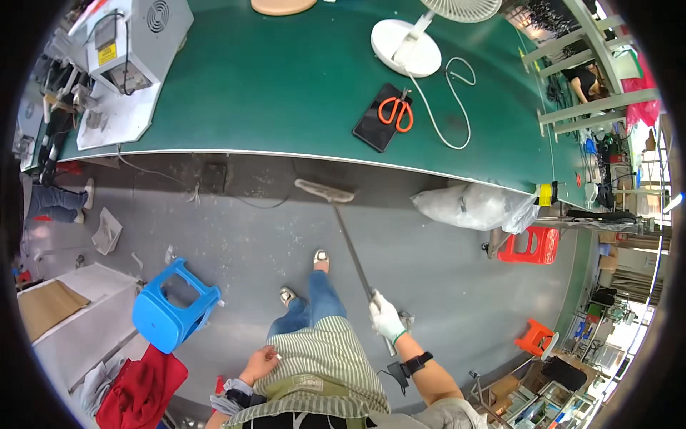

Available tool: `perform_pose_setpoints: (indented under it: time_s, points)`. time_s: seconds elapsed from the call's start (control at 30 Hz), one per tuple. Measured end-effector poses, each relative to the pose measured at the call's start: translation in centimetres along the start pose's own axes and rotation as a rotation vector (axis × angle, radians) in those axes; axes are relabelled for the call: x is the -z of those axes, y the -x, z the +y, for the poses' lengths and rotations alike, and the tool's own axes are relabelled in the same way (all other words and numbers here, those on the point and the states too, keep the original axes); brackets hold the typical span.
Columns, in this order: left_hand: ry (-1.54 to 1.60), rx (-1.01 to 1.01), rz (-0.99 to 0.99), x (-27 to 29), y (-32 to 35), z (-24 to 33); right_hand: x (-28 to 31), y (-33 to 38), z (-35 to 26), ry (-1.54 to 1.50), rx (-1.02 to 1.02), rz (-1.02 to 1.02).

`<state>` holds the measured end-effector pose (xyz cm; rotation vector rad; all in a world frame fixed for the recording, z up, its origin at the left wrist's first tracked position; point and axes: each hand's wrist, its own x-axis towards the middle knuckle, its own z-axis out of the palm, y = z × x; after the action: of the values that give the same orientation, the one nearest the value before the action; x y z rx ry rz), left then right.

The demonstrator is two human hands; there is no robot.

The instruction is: Sweep the floor and collect trash using a broom and dustpan in a production environment.

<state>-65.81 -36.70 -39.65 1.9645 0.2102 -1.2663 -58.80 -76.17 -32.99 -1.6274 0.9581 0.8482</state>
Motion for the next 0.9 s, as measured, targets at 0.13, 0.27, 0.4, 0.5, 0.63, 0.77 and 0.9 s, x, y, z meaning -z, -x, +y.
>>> perform_pose_setpoints:
  time_s: [0.13, 0.27, 0.4, 0.5, 0.63, 0.77, 0.9]
  points:
    - [-0.223, -0.468, 0.285, 7.2, -2.7, 16.2, 3.0, -5.2, 0.3, -0.001, 0.267, 0.224]
    - [-0.415, -0.847, 0.58, 13.4, -6.4, 35.3, 6.5, -7.2, -4.0, -0.251, 0.197, 0.137]
    - [-0.555, -1.065, 0.636, 12.8, -11.9, 49.4, 10.4, -8.3, -3.2, -0.363, 0.152, 0.142]
    - [-0.634, -1.202, 0.625, 10.8, -17.9, 56.0, 11.9, -8.9, -2.5, -0.143, 0.085, 0.189]
    - [-0.691, -1.199, 0.63, 9.8, -25.1, 64.0, 17.0, -13.6, 3.9, 0.31, 0.14, 0.168]
    - [-0.881, -0.995, 0.575, 9.1, -27.5, 65.4, 16.1, -11.8, 6.4, 0.258, -0.034, 0.077]
    - [-0.95, -0.882, 0.52, 9.4, -25.5, 65.8, 16.0, -8.5, 2.3, 0.359, -0.009, 0.074]
